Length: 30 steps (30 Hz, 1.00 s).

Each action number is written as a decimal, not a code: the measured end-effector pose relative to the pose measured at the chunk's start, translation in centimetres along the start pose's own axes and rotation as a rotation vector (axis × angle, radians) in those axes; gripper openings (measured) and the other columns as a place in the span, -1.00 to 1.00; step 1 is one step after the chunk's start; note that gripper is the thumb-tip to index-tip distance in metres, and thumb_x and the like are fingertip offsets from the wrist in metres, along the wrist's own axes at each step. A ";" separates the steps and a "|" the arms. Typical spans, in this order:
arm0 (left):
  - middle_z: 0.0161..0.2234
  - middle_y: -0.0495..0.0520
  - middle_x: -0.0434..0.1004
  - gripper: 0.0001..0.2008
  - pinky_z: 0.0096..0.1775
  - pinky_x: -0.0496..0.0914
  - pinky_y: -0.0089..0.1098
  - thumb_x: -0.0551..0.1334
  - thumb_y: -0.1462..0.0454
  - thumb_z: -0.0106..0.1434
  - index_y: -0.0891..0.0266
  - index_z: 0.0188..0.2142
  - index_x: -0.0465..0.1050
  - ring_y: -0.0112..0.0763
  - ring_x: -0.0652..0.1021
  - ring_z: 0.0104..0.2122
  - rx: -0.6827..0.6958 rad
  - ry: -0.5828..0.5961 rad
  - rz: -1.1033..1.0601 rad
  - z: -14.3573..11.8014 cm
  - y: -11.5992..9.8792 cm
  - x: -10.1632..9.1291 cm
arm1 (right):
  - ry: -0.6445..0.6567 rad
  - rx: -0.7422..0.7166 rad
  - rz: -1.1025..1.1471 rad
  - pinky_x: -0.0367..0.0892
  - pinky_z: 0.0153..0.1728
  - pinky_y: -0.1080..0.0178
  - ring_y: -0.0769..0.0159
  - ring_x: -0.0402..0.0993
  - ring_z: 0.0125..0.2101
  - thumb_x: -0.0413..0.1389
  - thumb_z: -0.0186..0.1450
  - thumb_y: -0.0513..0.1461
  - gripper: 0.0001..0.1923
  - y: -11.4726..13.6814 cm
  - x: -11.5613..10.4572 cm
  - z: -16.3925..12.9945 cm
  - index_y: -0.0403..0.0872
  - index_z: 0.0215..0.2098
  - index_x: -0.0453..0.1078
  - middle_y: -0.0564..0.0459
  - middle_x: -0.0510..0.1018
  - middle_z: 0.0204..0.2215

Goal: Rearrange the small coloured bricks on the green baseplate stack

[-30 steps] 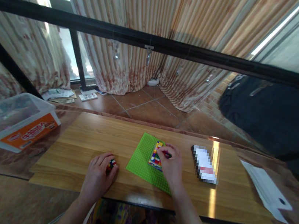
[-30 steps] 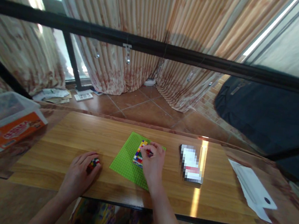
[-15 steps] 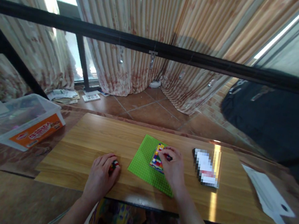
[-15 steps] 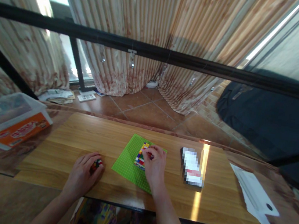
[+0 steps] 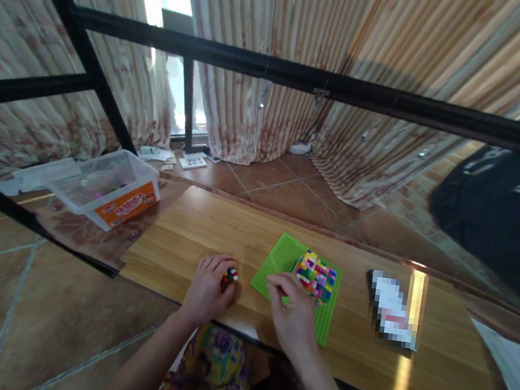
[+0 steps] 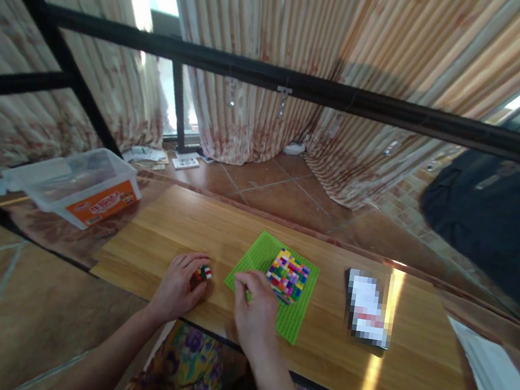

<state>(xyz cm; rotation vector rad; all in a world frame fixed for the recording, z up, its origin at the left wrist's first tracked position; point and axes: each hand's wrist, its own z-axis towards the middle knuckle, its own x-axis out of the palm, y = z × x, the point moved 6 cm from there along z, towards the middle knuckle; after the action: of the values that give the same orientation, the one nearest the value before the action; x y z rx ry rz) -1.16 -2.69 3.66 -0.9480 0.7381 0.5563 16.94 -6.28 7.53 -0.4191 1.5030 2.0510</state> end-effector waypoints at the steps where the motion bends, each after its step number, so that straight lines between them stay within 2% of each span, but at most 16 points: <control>1: 0.00 0.12 0.43 -0.64 0.08 0.24 -0.11 0.19 0.36 0.08 0.18 -0.08 0.36 -0.17 0.40 0.02 -0.004 0.004 -0.010 0.0 0.0 0.0 | 0.066 0.010 -0.003 0.33 -0.24 0.26 0.33 0.43 -0.28 -0.03 0.30 -0.22 -0.79 0.2 1.5 -0.3 -0.03 -0.28 0.46 0.01 0.52 -0.30; 4: -0.02 0.12 0.44 -0.65 0.07 0.24 -0.13 0.18 0.39 0.06 0.19 -0.11 0.38 -0.19 0.39 0.01 -0.006 0.012 -0.035 0.0 0.1 0.0 | 0.152 0.048 -0.069 0.31 -0.19 0.24 0.30 0.42 -0.25 -0.02 0.29 -0.24 -0.79 0.1 4.8 -0.7 -0.05 -0.21 0.45 0.00 0.51 -0.27; 6: -0.04 0.11 0.45 -0.70 0.06 0.25 -0.14 0.17 0.39 0.08 0.20 -0.16 0.40 -0.20 0.40 0.00 -0.004 0.009 -0.044 0.0 0.1 0.0 | 0.185 0.063 -0.140 0.29 -0.15 0.23 0.28 0.41 -0.23 0.00 0.28 -0.24 -0.80 -0.1 6.2 -0.5 -0.04 -0.21 0.45 0.00 0.50 -0.27; 12: -0.08 0.12 0.47 -0.80 0.04 0.26 -0.15 0.16 0.38 0.11 0.20 -0.24 0.42 -0.22 0.41 -0.03 -0.017 -0.004 -0.050 0.1 0.0 -0.1 | 0.226 0.076 -0.309 0.26 -0.16 0.23 0.26 0.38 -0.21 0.02 0.28 -0.22 -0.84 0.0 7.6 0.5 -0.01 -0.27 0.46 0.01 0.47 -0.26; 18: -0.08 0.11 0.47 -0.80 0.03 0.26 -0.15 0.19 0.35 0.13 0.19 -0.22 0.42 -0.21 0.41 -0.03 -0.019 -0.002 -0.052 0.1 -0.1 -0.2 | 0.205 0.042 -0.281 0.25 -0.17 0.27 0.29 0.39 -0.23 -0.03 0.30 -0.27 -0.80 0.0 7.4 0.2 -0.02 -0.30 0.44 0.01 0.46 -0.27; 22: -0.05 0.09 0.47 -0.80 0.04 0.25 -0.15 0.20 0.29 0.17 0.15 -0.17 0.43 -0.22 0.41 -0.02 -0.003 0.007 -0.034 0.0 -0.1 -0.1 | 0.158 0.042 -0.193 0.26 -0.18 0.26 0.30 0.40 -0.26 -0.06 0.29 -0.28 -0.80 0.1 6.2 -0.2 -0.05 -0.30 0.42 0.00 0.48 -0.31; 26: -0.05 0.07 0.47 -0.83 0.03 0.25 -0.15 0.20 0.24 0.21 0.11 -0.18 0.46 -0.24 0.41 -0.03 -0.001 -0.003 -0.013 0.0 0.1 0.1 | 0.124 0.146 -0.048 0.27 -0.25 0.27 0.32 0.43 -0.35 -0.03 0.27 -0.22 -0.82 -0.5 4.6 -0.6 -0.07 -0.30 0.41 0.02 0.52 -0.36; 30: -0.07 0.04 0.48 -0.86 0.02 0.25 -0.16 0.17 0.24 0.25 0.08 -0.23 0.48 -0.27 0.42 -0.05 -0.003 -0.010 0.009 0.1 0.2 0.2 | 0.111 0.273 0.189 0.28 -0.35 0.31 0.35 0.42 -0.44 0.03 0.22 -0.17 -0.83 -1.5 3.6 -1.2 -0.07 -0.40 0.41 0.07 0.52 -0.47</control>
<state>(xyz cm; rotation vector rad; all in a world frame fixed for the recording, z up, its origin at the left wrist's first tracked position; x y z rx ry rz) -1.17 -2.48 3.39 -0.9443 0.7326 0.5700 14.88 -6.20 3.93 -0.2966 1.9238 1.9481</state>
